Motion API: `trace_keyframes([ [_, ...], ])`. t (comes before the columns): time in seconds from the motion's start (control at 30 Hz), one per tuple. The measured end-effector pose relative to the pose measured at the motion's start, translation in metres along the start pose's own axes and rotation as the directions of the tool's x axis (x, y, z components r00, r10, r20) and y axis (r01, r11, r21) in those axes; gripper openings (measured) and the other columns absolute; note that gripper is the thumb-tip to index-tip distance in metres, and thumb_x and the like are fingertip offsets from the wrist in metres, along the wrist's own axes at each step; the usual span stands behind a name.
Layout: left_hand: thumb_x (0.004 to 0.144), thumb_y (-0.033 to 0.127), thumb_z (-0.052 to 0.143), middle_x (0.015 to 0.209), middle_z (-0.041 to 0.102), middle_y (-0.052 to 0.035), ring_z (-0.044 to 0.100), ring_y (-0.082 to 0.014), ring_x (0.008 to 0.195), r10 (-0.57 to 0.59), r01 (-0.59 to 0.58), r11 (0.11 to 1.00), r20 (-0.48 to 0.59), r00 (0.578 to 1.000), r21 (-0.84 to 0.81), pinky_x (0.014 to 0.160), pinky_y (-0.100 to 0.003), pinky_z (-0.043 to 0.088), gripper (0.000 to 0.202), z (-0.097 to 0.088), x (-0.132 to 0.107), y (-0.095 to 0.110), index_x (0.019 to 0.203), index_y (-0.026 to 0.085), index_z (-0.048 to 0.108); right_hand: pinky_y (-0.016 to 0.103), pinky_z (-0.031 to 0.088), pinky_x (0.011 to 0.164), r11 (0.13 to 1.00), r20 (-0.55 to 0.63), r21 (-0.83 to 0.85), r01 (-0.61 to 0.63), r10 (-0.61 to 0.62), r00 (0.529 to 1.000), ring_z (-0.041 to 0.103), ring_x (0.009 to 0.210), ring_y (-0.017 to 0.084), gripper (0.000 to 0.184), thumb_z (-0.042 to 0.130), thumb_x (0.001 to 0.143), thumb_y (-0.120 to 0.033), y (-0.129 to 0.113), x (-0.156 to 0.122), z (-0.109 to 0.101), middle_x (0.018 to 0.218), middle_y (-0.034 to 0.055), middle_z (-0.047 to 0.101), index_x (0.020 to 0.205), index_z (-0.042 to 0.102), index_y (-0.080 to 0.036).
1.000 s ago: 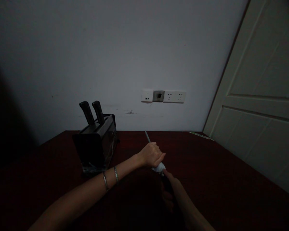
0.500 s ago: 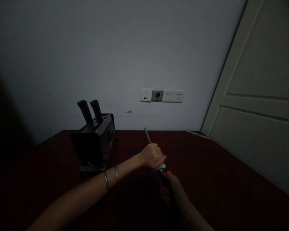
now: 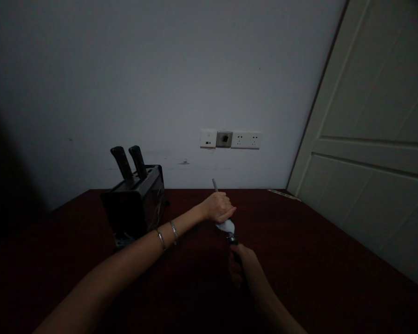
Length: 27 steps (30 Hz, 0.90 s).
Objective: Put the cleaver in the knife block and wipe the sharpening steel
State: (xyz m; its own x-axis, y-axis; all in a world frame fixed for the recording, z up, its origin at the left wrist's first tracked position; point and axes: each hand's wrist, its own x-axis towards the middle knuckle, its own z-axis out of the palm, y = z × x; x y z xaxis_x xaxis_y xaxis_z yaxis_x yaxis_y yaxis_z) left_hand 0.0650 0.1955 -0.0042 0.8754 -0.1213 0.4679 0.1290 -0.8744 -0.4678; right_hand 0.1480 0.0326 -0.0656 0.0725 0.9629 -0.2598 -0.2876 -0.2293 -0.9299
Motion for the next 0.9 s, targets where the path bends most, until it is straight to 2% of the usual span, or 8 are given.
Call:
trace_keyframes([
  [0.13,0.089,0.021,0.029,0.052,0.058,-0.0052,0.051,-0.0148,0.053,-0.026,0.025,1.000,0.036,0.999,0.002,0.058,-0.032,0.033,0.044,0.000,0.001,-0.014,0.050,0.017,0.050,0.016,0.018,0.028,1.000,0.000,-0.009,0.022,-0.022,1.000,0.028,0.026,0.004,0.026,0.047,0.068,-0.043,0.001,-0.002,0.001,0.036,-0.0114,0.030,0.058,0.036,-0.021],
  [0.37,0.087,0.021,0.032,0.054,0.059,-0.0071,0.049,-0.0147,0.051,-0.088,0.091,0.995,0.088,0.992,-0.030,0.061,-0.032,0.035,0.041,-0.001,-0.002,-0.043,0.053,0.016,0.054,0.016,0.018,0.027,1.000,0.003,-0.003,0.031,-0.031,1.000,0.027,0.026,0.003,0.029,0.051,0.063,-0.047,0.002,-0.002,0.002,0.035,-0.0122,0.030,0.058,0.037,-0.022],
  [0.6,0.084,0.023,0.037,0.053,0.057,-0.0074,0.048,-0.0155,0.052,-0.174,0.189,0.969,0.101,0.980,-0.160,0.066,-0.032,0.035,0.037,0.001,-0.003,-0.069,0.050,0.017,0.050,0.016,0.018,0.028,1.000,-0.002,0.016,0.026,-0.026,1.000,0.027,0.027,0.003,0.034,0.057,0.061,-0.050,-0.002,-0.005,0.001,0.035,-0.0118,0.031,0.057,0.038,-0.021],
  [0.67,0.083,0.024,0.038,0.052,0.056,-0.0069,0.047,-0.0160,0.052,-0.210,0.226,0.949,0.091,0.973,-0.220,0.067,-0.033,0.035,0.037,0.002,-0.003,-0.076,0.049,0.018,0.049,0.016,0.019,0.028,0.999,0.000,0.036,-0.005,0.005,1.000,0.028,0.026,0.004,0.035,0.056,0.065,-0.051,-0.004,-0.005,0.002,0.035,-0.0115,0.032,0.057,0.038,-0.021],
  [0.77,0.082,0.025,0.041,0.051,0.055,-0.0063,0.047,-0.0162,0.052,-0.286,0.294,0.900,0.073,0.955,-0.321,0.070,-0.033,0.035,0.037,0.004,-0.002,-0.083,0.047,0.020,0.048,0.017,0.019,0.027,0.991,0.004,0.068,-0.115,0.115,0.993,0.027,0.023,0.005,0.040,0.045,0.074,-0.056,-0.010,-0.003,0.004,0.031,-0.0108,0.030,0.055,0.038,-0.022],
  [0.9,0.077,0.024,0.048,0.045,0.050,-0.0050,0.047,-0.0160,0.050,-0.411,0.392,0.799,0.064,0.910,-0.456,0.071,-0.032,0.035,0.037,0.009,0.000,-0.084,0.040,0.021,0.043,0.018,0.022,0.025,0.979,-0.038,0.033,-0.203,0.204,0.978,0.028,0.021,0.006,0.049,0.030,0.084,-0.058,-0.013,0.002,0.006,0.027,-0.0092,0.029,0.052,0.038,-0.022],
])
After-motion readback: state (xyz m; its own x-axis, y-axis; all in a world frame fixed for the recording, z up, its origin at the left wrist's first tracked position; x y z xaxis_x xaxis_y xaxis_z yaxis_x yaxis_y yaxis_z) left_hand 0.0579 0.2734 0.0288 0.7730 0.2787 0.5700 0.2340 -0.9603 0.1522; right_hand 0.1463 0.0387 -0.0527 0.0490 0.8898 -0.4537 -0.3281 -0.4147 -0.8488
